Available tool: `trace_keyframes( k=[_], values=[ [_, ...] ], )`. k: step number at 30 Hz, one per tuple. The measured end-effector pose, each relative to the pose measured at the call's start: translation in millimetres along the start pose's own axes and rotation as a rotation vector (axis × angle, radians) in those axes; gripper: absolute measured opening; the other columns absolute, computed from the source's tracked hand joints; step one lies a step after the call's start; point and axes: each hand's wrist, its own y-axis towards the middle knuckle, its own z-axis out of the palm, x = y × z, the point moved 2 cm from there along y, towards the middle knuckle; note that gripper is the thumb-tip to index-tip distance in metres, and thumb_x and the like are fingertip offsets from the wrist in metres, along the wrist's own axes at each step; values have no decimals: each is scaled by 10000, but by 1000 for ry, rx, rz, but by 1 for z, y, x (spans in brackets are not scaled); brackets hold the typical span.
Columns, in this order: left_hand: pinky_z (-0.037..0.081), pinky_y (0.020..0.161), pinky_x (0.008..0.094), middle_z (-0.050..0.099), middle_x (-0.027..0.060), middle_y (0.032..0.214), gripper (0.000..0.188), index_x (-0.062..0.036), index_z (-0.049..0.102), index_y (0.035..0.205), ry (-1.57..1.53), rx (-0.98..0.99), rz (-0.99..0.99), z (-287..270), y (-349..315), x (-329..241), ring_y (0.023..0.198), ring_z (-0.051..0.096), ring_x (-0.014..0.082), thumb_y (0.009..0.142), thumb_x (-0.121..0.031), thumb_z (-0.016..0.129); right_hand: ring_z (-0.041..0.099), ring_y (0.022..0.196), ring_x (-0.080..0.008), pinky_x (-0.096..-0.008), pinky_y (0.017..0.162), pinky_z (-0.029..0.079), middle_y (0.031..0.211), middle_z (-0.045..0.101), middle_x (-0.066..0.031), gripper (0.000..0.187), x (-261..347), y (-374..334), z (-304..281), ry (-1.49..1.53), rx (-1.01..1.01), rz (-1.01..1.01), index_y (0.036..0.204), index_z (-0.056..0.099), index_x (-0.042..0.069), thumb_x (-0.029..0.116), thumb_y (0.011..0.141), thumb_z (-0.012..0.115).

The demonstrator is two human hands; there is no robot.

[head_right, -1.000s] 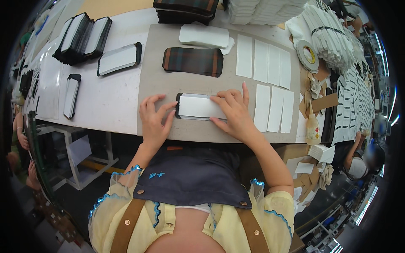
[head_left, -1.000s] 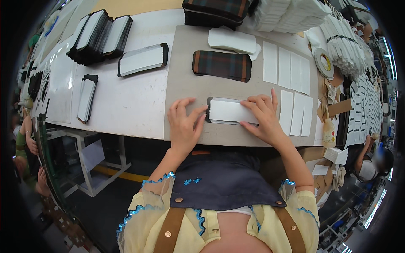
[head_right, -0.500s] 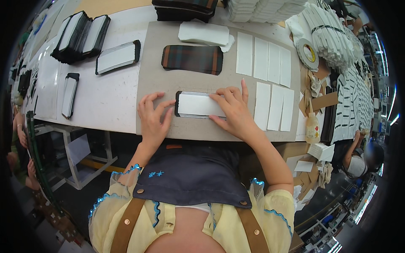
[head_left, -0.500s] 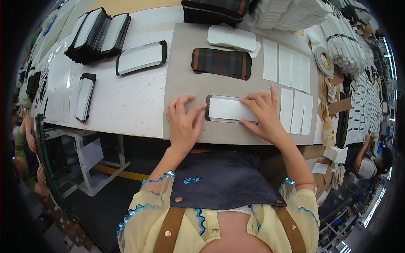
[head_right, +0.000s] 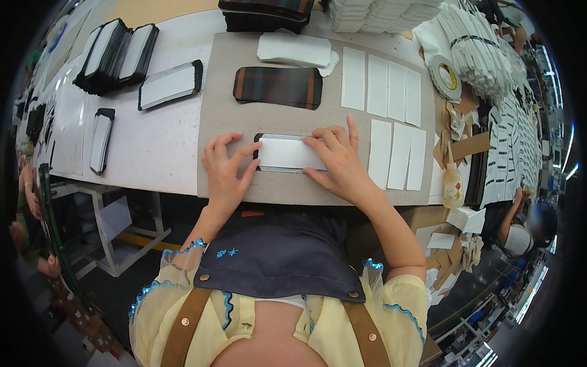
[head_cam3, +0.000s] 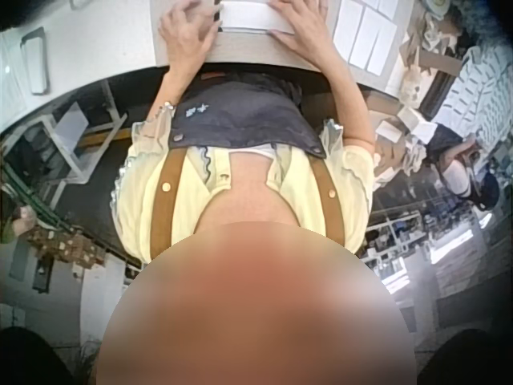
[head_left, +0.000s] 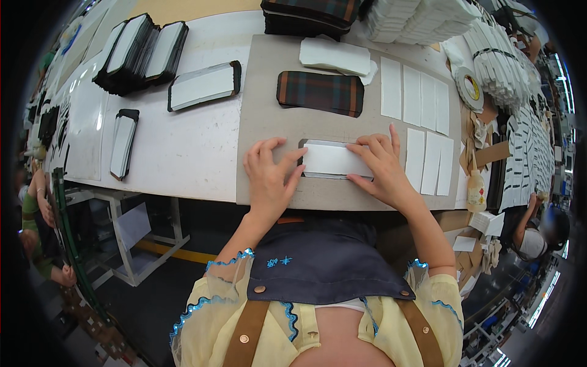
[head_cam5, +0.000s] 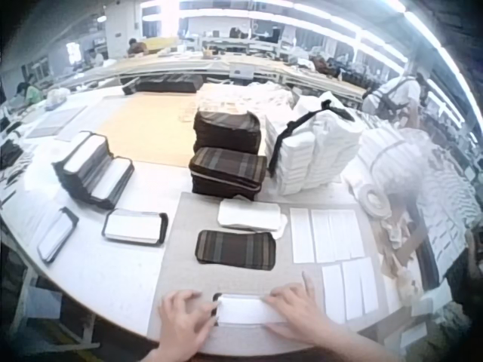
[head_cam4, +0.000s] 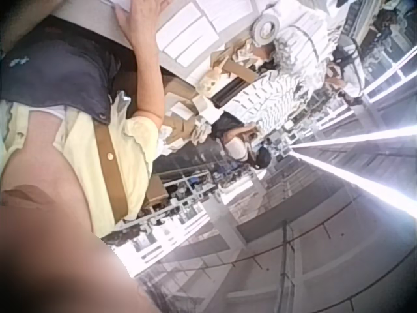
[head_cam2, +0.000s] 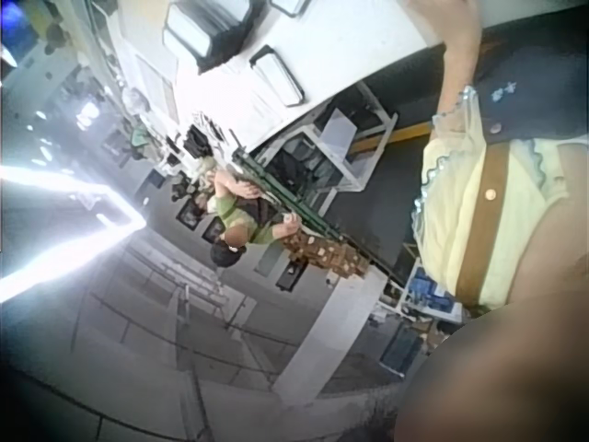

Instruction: Applying adhesive and attaching lining material to phone case components in a workshop setting.

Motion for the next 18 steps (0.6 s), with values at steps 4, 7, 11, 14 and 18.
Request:
trace_keyframes(
  k=[4,7,11,14,18],
  values=[
    [305,1103,487,532,84,1338,323,-229,748,1178,20,12,4,2,-2,1,1289,437,324,861,-172,774,525,1232,-279,-609,1263,97,1220,589,-83,568,0,0,1,8,0,-2,1305,625,97,210,789,833],
    [301,1108,487,534,85,1334,310,-227,754,1165,38,14,20,2,0,-1,1294,429,322,860,-177,777,527,1226,-290,-621,1261,97,1219,590,-90,617,-2,-1,-1,-11,-6,-10,1314,613,78,220,764,855],
    [292,1118,490,533,81,1341,293,-227,767,1147,65,16,22,3,1,-1,1304,420,321,858,-182,784,538,1180,-273,-600,1257,106,1167,596,-73,585,-11,-6,-5,56,-41,69,1323,609,83,244,808,834],
    [283,1127,489,530,75,1350,299,-228,772,1148,57,20,13,3,0,0,1311,416,320,854,-179,788,553,1127,-252,-576,1254,104,1095,606,-56,520,-25,-14,-6,149,-77,156,1322,610,89,231,859,798],
    [272,1137,485,528,69,1359,317,-228,772,1160,68,33,6,2,1,-2,1323,414,316,849,-168,789,572,1074,-221,-552,1255,92,1017,616,-31,402,-38,-24,-1,265,-143,227,1275,626,96,159,899,753]
  ],
)
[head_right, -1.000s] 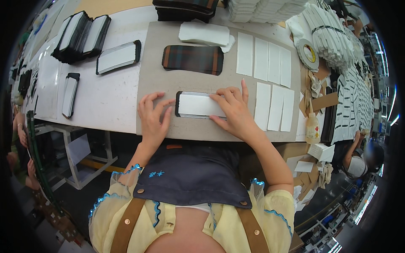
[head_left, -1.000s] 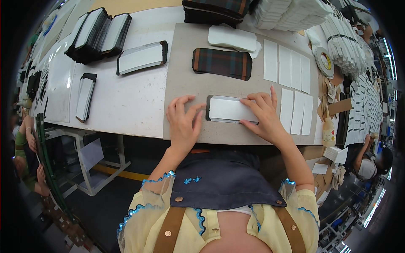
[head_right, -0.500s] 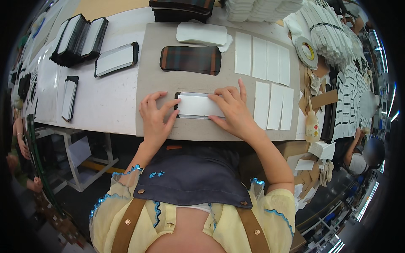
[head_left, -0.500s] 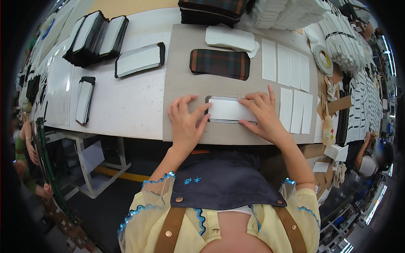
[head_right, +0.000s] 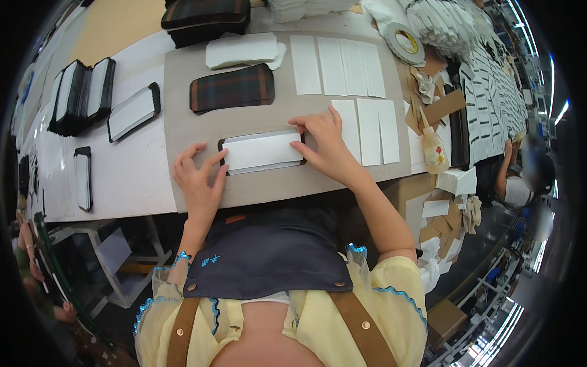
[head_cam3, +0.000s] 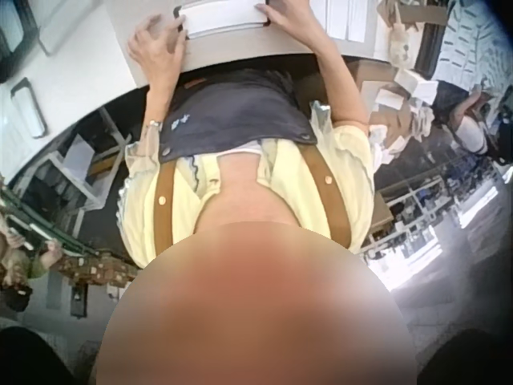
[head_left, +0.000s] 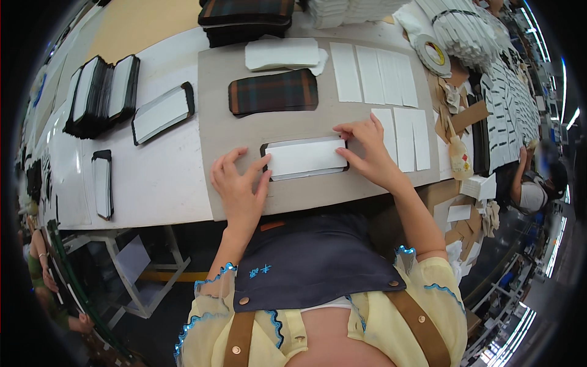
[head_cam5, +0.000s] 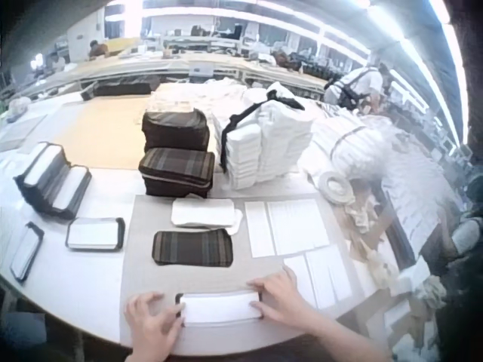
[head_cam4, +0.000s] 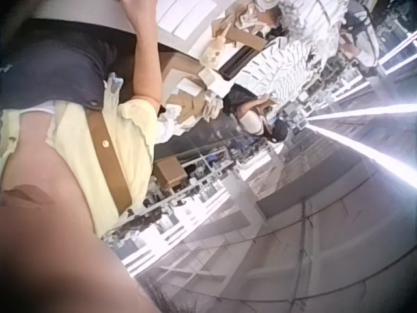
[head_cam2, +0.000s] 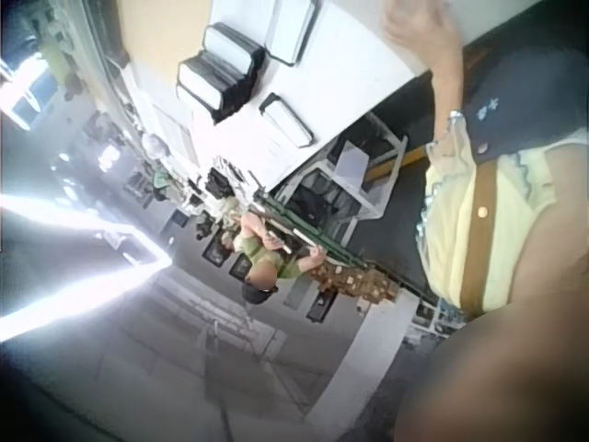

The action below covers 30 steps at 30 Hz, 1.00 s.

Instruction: Applying adhesive and attaching lining material to phone case components in a workshop setting.

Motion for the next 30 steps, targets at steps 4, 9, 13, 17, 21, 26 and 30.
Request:
trace_keyframes(
  k=[4,9,13,17,21,26,30],
  values=[
    [268,1142,487,528,70,1367,332,-228,766,1172,12,2,13,2,-1,0,1326,419,318,848,-158,788,576,1066,-210,-549,1256,92,1008,614,-19,318,-2,-1,2,-25,-18,1,1191,646,102,125,890,748],
    [269,1144,492,530,72,1366,336,-227,763,1177,8,-1,17,2,-1,-2,1325,421,319,850,-156,787,578,1064,-214,-562,1253,92,996,606,-15,249,-1,-2,2,-50,-30,-22,1087,658,122,102,861,761],
    [269,1145,493,532,74,1364,334,-227,764,1181,18,-7,26,1,-1,-3,1322,422,321,855,-158,785,579,1065,-220,-569,1250,100,1003,607,-14,249,-1,-3,2,-66,-49,-36,1071,659,125,96,848,765],
    [268,1144,492,534,74,1362,331,-230,764,1182,20,-12,30,2,-3,-1,1322,422,321,859,-164,783,572,1084,-228,-573,1247,109,1018,607,-17,247,0,-3,3,-73,-35,-30,1058,658,123,89,839,768],
    [265,1144,493,533,75,1363,324,-232,764,1180,29,-8,33,1,-2,-1,1325,417,318,861,-176,783,565,1101,-237,-568,1247,120,1039,605,-25,266,0,-3,4,-126,-43,-61,1061,659,123,95,826,780],
    [254,1152,512,528,86,1363,329,-237,757,1195,41,7,30,-1,0,-5,1321,413,325,874,-165,766,567,1102,-246,-546,1233,175,1068,606,-38,283,5,-10,12,-206,-261,-47,1064,660,116,110,815,795],
    [222,1197,562,501,133,1428,377,-192,711,1274,106,41,59,0,-5,-11,1381,394,367,901,-138,728,588,1089,-256,-531,1205,244,1099,613,-68,273,5,-25,25,-305,-311,-111,1057,669,92,97,813,790]
  ],
)
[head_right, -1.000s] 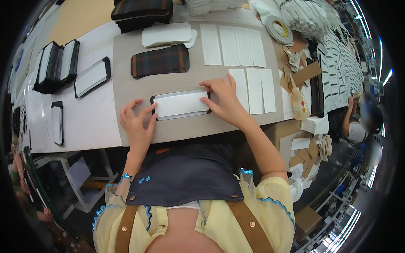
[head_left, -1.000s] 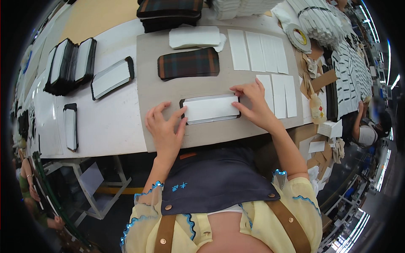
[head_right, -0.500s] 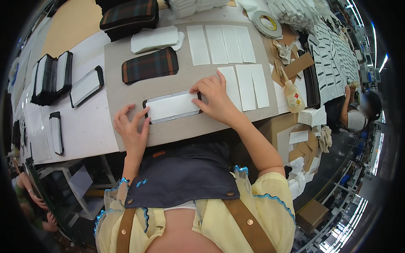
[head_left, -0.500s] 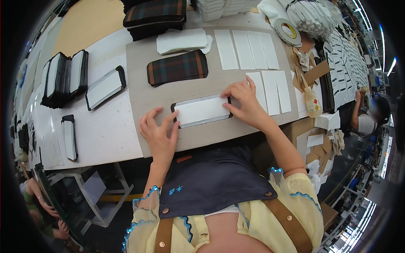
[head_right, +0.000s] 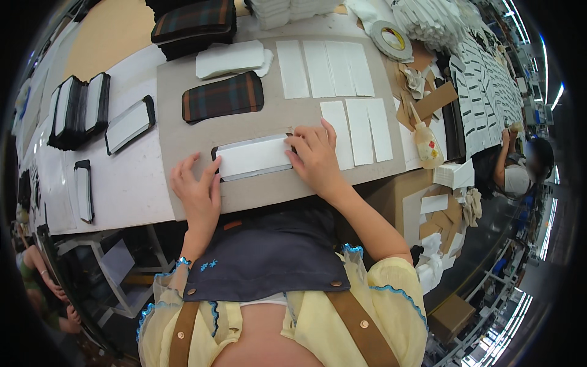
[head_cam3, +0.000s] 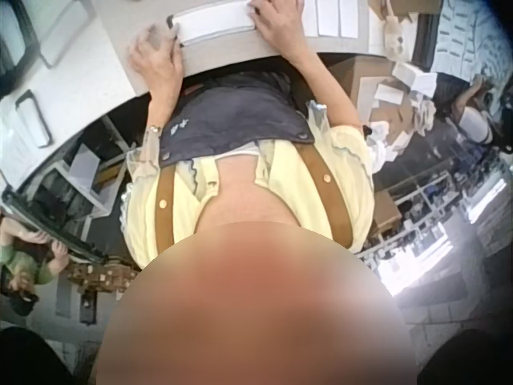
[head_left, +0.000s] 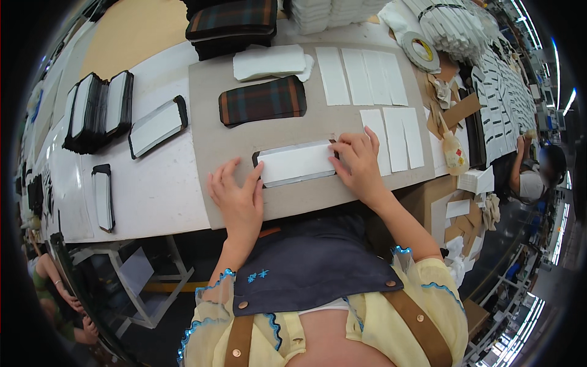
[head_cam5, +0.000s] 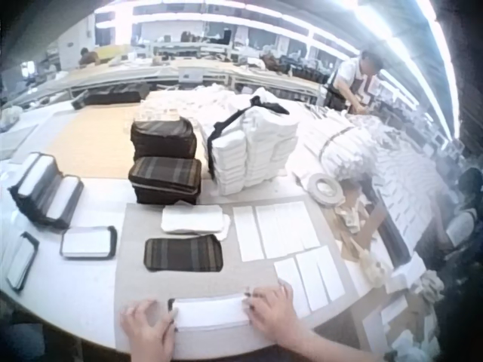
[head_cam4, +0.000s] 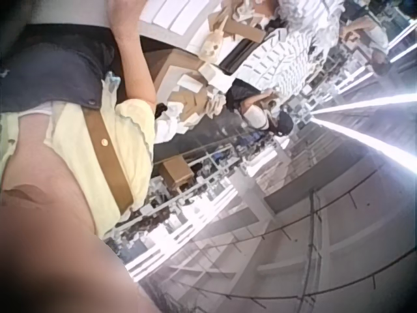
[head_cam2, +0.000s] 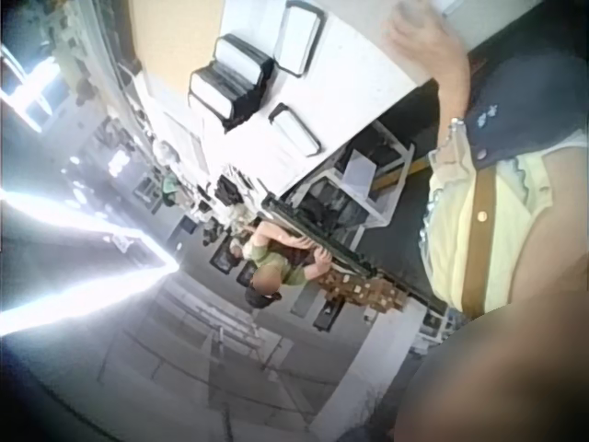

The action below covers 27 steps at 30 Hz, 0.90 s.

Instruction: Applying adhesive and attaching lining material to phone case components in a workshop setting.

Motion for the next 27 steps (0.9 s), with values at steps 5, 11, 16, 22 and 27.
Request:
trace_keyframes(
  k=[5,11,16,22,27],
  values=[
    [207,1246,558,375,182,1615,607,-52,531,1475,-12,131,138,21,-1,-22,1531,287,392,914,-185,721,598,1136,-272,-526,1195,294,1178,619,-106,297,20,-4,1,-74,26,-30,1102,671,43,85,825,773],
    [181,1281,443,280,176,1682,1002,17,323,1590,8,308,278,34,0,-35,1585,220,283,867,-561,706,459,1432,-351,-506,1223,310,1520,498,-181,636,48,-12,23,155,199,-87,1442,513,-28,117,869,748],
    [155,1285,458,274,180,1685,1060,21,307,1596,-14,325,295,32,2,-33,1589,208,292,867,-676,633,291,1554,-343,-490,1259,235,1653,333,-199,796,48,-17,22,58,379,-92,1572,348,-40,284,935,698],
    [131,1285,486,244,212,1689,1121,51,285,1594,19,264,210,38,-6,-34,1593,188,313,852,-725,610,207,1587,-322,-490,1277,163,1682,265,-208,929,56,-20,21,-121,328,22,1574,322,-61,503,919,662],
    [125,1285,490,227,229,1691,1142,55,267,1599,-2,318,295,32,-7,-31,1594,183,322,852,-745,592,183,1592,-338,-502,1279,134,1686,248,-219,995,59,-19,27,-128,413,-138,1587,295,-59,587,910,632]
  ],
)
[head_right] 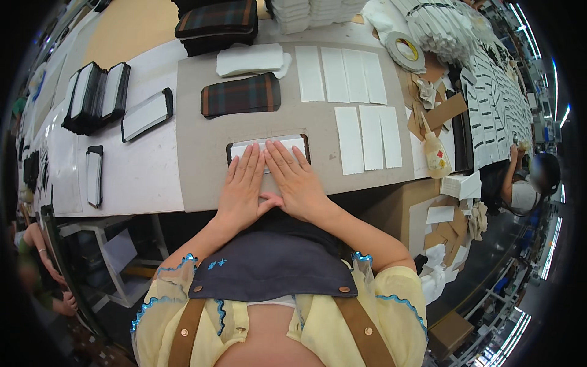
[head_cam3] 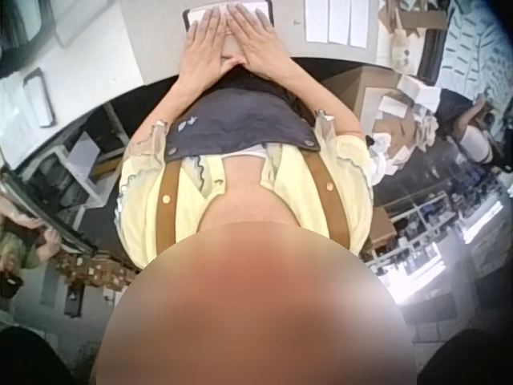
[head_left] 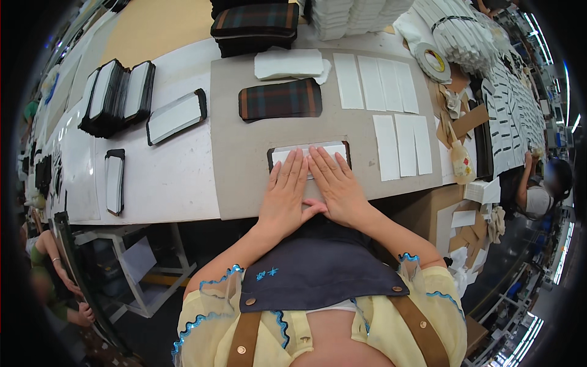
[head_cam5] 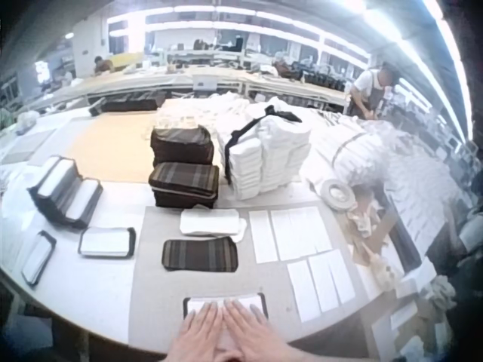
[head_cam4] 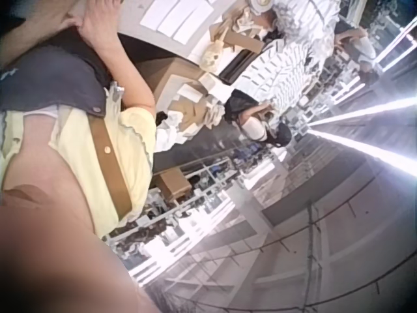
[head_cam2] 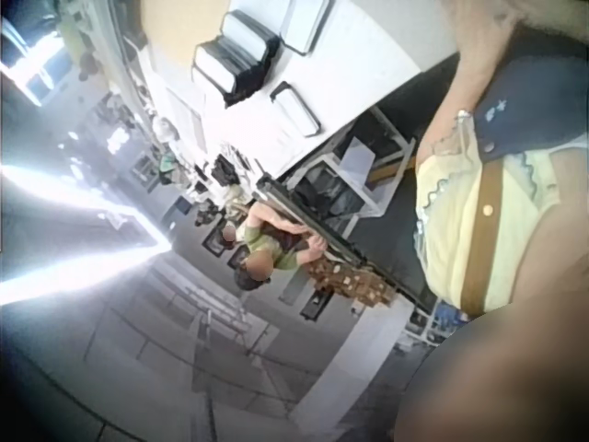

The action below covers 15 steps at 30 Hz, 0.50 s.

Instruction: Applying adhesive and attaching lining material to phone case components in a workshop setting.

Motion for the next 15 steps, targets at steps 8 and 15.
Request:
trace_keyframes(
  k=[8,15],
  values=[
    [125,1278,504,202,262,1688,1100,60,232,1607,28,20,-67,-6,-22,8,1592,164,365,890,-697,583,133,1599,-360,-526,1281,107,1703,169,-236,1127,-18,-22,-13,75,28,148,1613,181,-66,628,872,669],
    [132,1268,537,185,270,1691,1022,78,243,1595,-17,-67,-187,-11,-10,8,1591,152,383,939,-627,586,543,1291,-383,-473,1106,371,1362,633,-167,389,-50,-10,-31,432,-446,212,1309,617,4,90,936,689]
  ],
)
